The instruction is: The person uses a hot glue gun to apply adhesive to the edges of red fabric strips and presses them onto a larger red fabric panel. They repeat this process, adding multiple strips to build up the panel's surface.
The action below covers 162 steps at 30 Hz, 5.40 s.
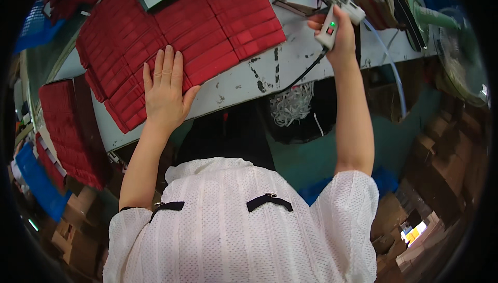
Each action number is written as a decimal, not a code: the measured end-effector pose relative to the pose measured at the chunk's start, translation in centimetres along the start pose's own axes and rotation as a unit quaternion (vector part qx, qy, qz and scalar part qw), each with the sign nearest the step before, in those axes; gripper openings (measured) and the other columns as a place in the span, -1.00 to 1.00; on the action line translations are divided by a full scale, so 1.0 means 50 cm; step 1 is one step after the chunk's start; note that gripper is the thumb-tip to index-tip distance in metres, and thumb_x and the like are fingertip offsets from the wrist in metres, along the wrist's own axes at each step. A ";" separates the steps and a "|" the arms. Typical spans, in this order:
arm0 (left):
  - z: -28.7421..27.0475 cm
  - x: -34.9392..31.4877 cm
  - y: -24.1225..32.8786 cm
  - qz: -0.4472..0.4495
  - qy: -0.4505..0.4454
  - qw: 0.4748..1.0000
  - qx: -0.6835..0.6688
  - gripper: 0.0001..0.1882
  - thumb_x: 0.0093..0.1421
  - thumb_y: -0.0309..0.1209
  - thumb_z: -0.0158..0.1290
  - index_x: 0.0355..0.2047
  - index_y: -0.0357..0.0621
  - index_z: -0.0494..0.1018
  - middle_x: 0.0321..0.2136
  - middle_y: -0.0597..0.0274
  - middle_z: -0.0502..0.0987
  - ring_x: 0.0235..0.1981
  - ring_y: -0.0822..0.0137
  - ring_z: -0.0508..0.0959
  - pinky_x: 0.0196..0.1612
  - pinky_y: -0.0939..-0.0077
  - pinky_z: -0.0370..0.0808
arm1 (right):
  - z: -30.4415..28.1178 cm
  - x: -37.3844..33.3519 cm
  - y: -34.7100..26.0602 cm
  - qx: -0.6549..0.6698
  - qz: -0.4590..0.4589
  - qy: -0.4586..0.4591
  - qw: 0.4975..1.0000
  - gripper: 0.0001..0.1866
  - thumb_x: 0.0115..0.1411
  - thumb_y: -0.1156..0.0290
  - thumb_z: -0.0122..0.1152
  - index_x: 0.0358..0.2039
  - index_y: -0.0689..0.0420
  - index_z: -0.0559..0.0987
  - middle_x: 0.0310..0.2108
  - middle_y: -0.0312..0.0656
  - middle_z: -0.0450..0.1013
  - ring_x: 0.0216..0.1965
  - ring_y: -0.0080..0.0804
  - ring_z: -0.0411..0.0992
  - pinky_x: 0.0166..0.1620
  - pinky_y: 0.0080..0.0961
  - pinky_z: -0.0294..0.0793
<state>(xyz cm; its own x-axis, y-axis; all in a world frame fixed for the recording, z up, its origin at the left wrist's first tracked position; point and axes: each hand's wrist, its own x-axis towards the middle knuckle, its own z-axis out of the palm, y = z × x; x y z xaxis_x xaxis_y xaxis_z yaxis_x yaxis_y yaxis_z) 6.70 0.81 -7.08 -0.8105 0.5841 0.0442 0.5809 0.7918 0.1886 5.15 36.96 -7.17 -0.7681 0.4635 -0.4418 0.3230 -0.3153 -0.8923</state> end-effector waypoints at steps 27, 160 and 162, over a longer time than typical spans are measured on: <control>-0.029 0.158 -0.048 -0.038 0.228 0.965 -0.124 -0.81 0.04 -0.45 0.13 -0.30 -0.15 0.46 0.01 -0.05 0.32 0.02 -0.09 0.36 -0.06 0.24 0.43 | 0.500 0.045 -0.024 -0.439 -0.404 -0.187 0.780 -0.84 -0.16 0.47 0.27 -0.53 0.19 0.49 -0.48 -0.08 0.40 -0.43 -0.14 0.42 -0.33 -0.29 0.42; -0.022 0.039 0.047 -0.130 0.037 0.934 -0.331 -0.85 0.11 -0.45 0.05 -0.53 -0.26 0.37 -0.61 0.04 0.41 -0.56 0.06 0.44 -0.51 0.31 0.36 | 0.201 -0.192 0.113 -0.428 -0.442 0.020 0.788 -0.44 -0.26 0.28 0.45 -0.20 0.10 0.44 -0.15 -0.18 0.29 -0.10 -0.21 0.22 -0.04 -0.32 0.13; -0.025 0.039 0.047 -0.138 0.035 0.927 -0.346 -0.84 0.11 -0.44 0.05 -0.54 -0.26 0.38 -0.62 0.04 0.41 -0.57 0.06 0.45 -0.51 0.32 0.37 | 0.212 -0.195 0.115 -0.465 -0.427 0.036 0.775 -0.35 -0.31 0.23 0.46 -0.15 0.09 0.41 -0.10 -0.18 0.25 -0.06 -0.20 0.18 -0.01 -0.26 0.04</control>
<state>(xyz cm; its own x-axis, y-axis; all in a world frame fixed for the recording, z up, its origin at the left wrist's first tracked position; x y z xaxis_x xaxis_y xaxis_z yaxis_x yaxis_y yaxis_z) 6.38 3.60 -5.30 -0.9382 0.3437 -0.0398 0.1830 0.5907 0.7859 8.66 21.86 -6.99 -0.8997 0.2294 0.3714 -0.0015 0.8492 -0.5281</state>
